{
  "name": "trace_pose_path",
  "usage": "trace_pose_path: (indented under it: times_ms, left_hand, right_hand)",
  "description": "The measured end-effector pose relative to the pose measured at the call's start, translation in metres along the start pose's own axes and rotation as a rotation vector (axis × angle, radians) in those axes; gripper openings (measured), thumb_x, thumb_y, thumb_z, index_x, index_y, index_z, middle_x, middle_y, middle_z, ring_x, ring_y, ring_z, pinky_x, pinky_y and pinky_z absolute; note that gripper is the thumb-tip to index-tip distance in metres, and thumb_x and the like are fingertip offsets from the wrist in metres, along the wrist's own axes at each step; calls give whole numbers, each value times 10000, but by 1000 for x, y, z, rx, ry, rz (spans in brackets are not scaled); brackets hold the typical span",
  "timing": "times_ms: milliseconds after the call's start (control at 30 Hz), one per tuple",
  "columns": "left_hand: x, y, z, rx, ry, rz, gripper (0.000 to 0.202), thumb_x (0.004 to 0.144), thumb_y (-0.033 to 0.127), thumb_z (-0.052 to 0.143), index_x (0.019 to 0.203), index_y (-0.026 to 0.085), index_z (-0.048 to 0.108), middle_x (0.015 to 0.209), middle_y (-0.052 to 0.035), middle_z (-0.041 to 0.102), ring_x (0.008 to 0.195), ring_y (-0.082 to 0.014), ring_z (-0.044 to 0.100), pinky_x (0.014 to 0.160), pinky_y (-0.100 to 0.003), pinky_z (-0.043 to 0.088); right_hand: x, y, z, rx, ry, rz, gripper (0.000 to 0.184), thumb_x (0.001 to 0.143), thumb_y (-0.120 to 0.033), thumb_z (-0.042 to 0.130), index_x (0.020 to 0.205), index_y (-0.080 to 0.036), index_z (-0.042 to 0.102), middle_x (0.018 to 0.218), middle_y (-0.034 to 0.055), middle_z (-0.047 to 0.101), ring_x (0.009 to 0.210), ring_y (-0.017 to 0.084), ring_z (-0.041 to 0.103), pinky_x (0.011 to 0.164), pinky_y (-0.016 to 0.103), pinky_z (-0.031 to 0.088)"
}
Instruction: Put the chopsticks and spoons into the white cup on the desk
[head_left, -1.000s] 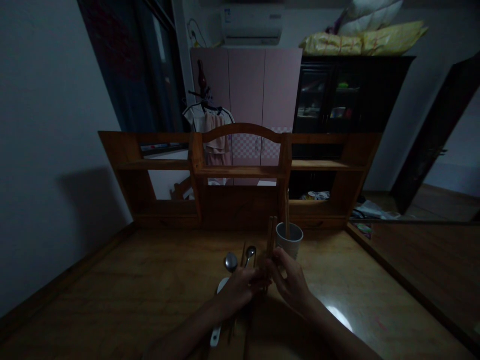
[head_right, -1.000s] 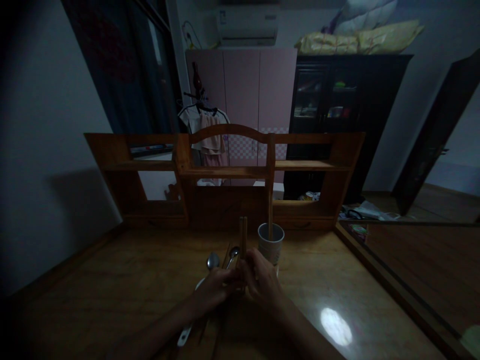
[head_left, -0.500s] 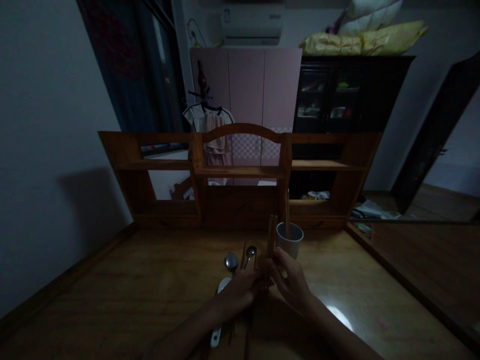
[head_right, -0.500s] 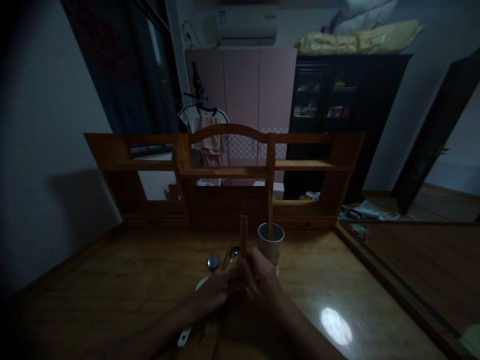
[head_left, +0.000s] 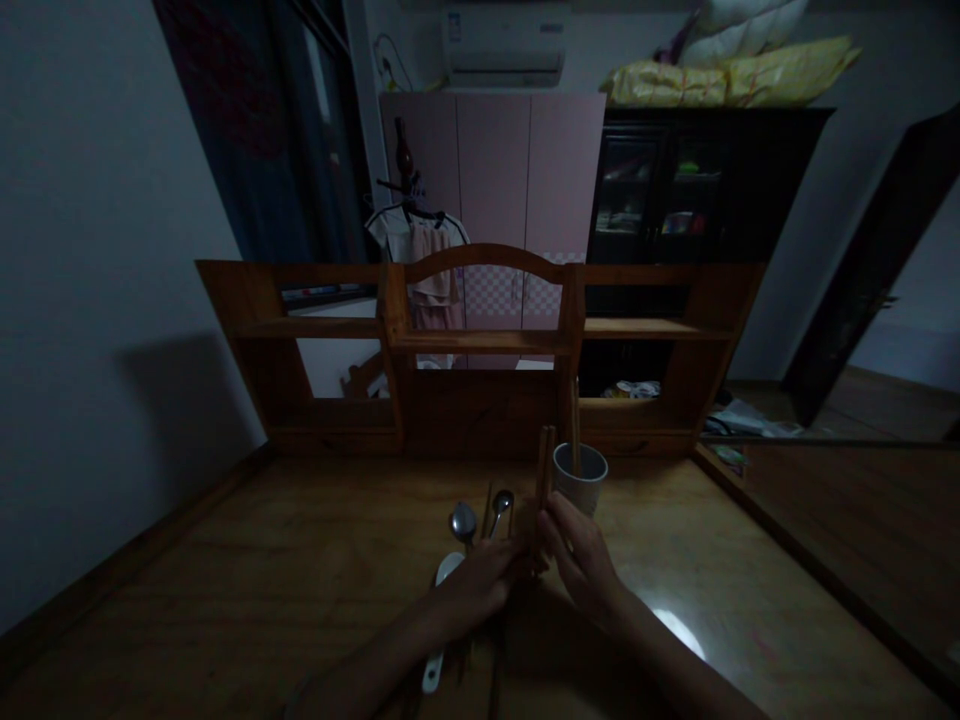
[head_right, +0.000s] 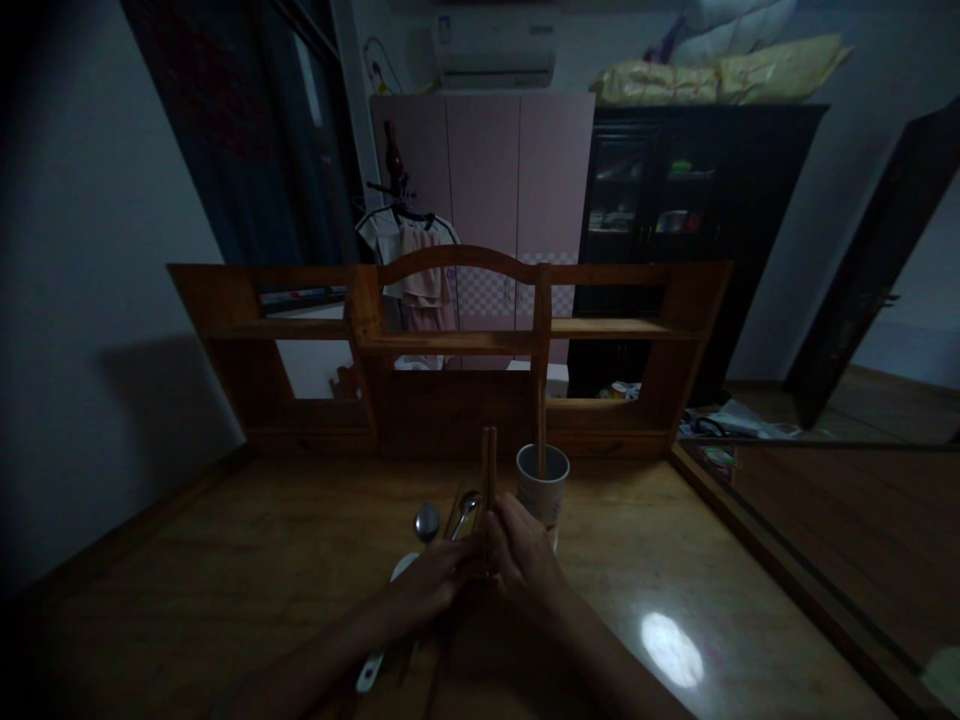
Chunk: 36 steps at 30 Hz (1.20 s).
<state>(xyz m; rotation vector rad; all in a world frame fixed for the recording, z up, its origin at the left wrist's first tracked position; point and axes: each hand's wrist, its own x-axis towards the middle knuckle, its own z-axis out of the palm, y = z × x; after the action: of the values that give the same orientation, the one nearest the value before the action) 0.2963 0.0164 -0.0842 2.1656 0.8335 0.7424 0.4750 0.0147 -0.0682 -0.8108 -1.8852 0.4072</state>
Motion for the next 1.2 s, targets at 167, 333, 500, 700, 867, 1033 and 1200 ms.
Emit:
trace_pose_path:
  times_ms: [167, 333, 500, 700, 867, 1033, 1200]
  left_hand:
    - [1, -3, 2, -8, 23, 3, 307, 958, 238, 416, 1211, 276, 585, 1081, 3, 678, 934, -151, 646, 786, -217, 466]
    - [-1, -1, 1, 28, 21, -27, 307, 956, 246, 418, 1212, 275, 584, 1092, -5, 673, 943, -166, 641, 781, -230, 462]
    - [0, 5, -1, 6, 33, -36, 273, 959, 283, 430, 1177, 260, 593, 1062, -6, 677, 904, -160, 641, 761, -230, 458]
    - [0, 6, 0, 3, 39, -55, 252, 957, 320, 436, 1122, 255, 615, 1029, 3, 685, 913, -152, 645, 786, -219, 460]
    - [0, 5, 0, 20, 46, -72, 252, 950, 352, 444, 1080, 238, 627, 993, -10, 692, 882, -168, 651, 776, -236, 467]
    - [0, 7, -1, 18, 36, -76, 282, 948, 399, 443, 1094, 235, 620, 976, -16, 692, 878, -172, 653, 763, -238, 468]
    - [0, 9, -1, 27, 36, -61, 284, 953, 385, 434, 1126, 241, 607, 1010, -17, 685, 909, -172, 643, 780, -237, 463]
  right_hand:
    - [0, 0, 0, 35, -33, 52, 176, 1008, -281, 360, 998, -201, 516, 842, 39, 522, 735, 161, 511, 685, 267, 428]
    - [1, -1, 0, 43, -36, 75, 270, 1013, -310, 332, 1165, -213, 532, 772, 28, 495, 694, 170, 502, 661, 271, 441]
    - [0, -1, -2, 48, -48, 90, 350, 1012, -318, 319, 1322, -219, 450, 771, 27, 503, 663, 168, 492, 657, 272, 448]
    - [1, -5, -2, 54, -37, 95, 304, 1004, -287, 345, 1289, -221, 428, 847, 29, 558, 723, 157, 545, 693, 256, 459]
    - [2, -8, -3, 56, -33, 58, 254, 1000, -270, 356, 1231, -214, 446, 852, 30, 571, 743, 157, 561, 693, 253, 452]
    - [0, -2, -1, 37, -5, 37, 226, 996, -267, 366, 1199, -216, 454, 860, 35, 578, 746, 162, 566, 670, 253, 448]
    - [0, -2, -1, 37, -11, 43, 190, 996, -272, 374, 1147, -215, 475, 844, 31, 565, 733, 158, 558, 662, 251, 445]
